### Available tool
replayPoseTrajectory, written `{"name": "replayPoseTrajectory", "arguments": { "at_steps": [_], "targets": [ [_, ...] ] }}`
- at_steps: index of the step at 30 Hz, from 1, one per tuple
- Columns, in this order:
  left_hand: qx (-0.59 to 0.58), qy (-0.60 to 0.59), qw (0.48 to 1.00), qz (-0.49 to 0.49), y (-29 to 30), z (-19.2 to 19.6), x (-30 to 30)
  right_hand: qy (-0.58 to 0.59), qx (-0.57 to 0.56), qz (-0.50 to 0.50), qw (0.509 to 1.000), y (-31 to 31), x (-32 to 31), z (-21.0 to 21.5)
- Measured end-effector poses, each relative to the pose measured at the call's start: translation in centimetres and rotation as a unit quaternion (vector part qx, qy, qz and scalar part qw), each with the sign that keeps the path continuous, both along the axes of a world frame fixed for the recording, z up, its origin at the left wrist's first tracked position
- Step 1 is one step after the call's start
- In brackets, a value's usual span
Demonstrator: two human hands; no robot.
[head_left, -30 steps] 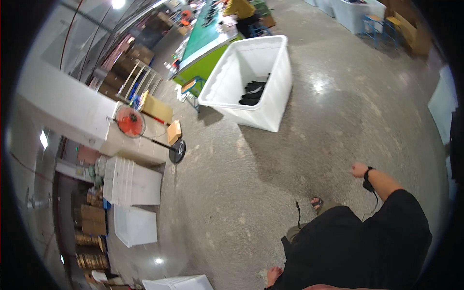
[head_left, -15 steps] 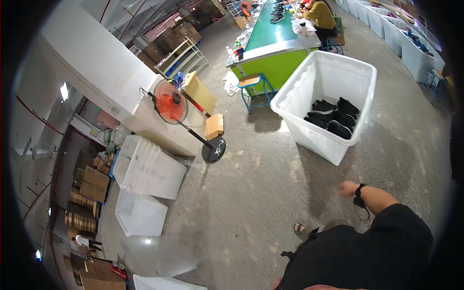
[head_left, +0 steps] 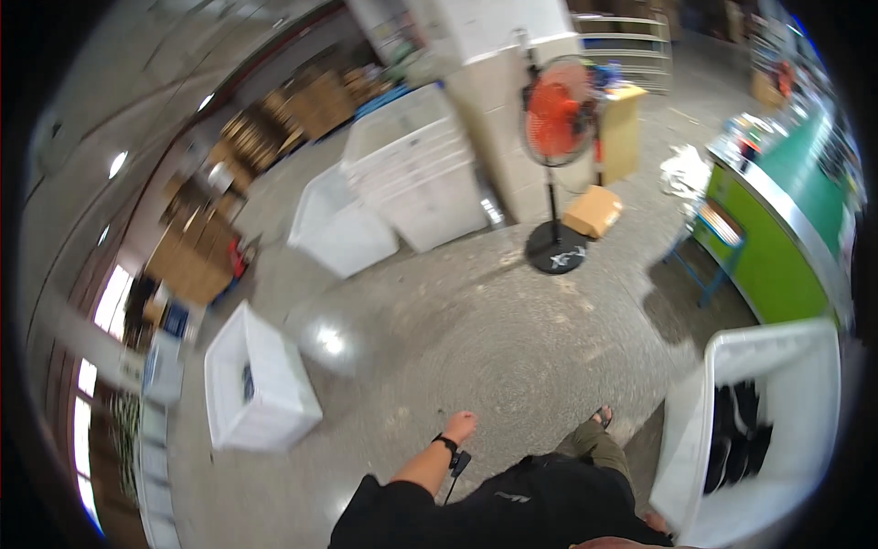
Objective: Transferring finished shoes from a conveyor belt into storage bins.
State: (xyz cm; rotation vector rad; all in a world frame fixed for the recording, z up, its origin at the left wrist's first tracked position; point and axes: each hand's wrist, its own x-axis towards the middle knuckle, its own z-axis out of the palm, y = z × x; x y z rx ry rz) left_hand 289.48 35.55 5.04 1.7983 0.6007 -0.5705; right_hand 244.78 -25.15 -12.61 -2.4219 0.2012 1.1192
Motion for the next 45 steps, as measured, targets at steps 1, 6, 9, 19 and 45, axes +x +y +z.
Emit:
{"name": "replayPoseTrajectory", "arguments": {
  "at_steps": [1,6,9,19,45],
  "targets": [
    [-0.008,0.029,1.000,-0.005,-1.8,-0.2,-0.7,0.016,0.041,-0.050,0.998,-2.6,4.4,1.9],
    [-0.061,0.059,0.992,-0.093,-12.4,-1.0,2.0,0.106,0.227,-0.409,0.878,-10.6,22.1,8.7],
    [-0.021,0.037,0.994,-0.099,-17.6,-0.8,3.0,0.063,0.288,-0.448,0.844,-15.5,33.5,14.5],
    [0.052,0.162,0.972,-0.161,-26.4,-3.5,23.9,-0.231,0.330,-0.518,0.754,-25.2,56.8,22.8],
    [-0.039,0.089,0.813,-0.574,-100.5,2.5,60.5,-0.221,0.090,-0.848,0.474,-50.3,51.0,20.2]
  ]
}}
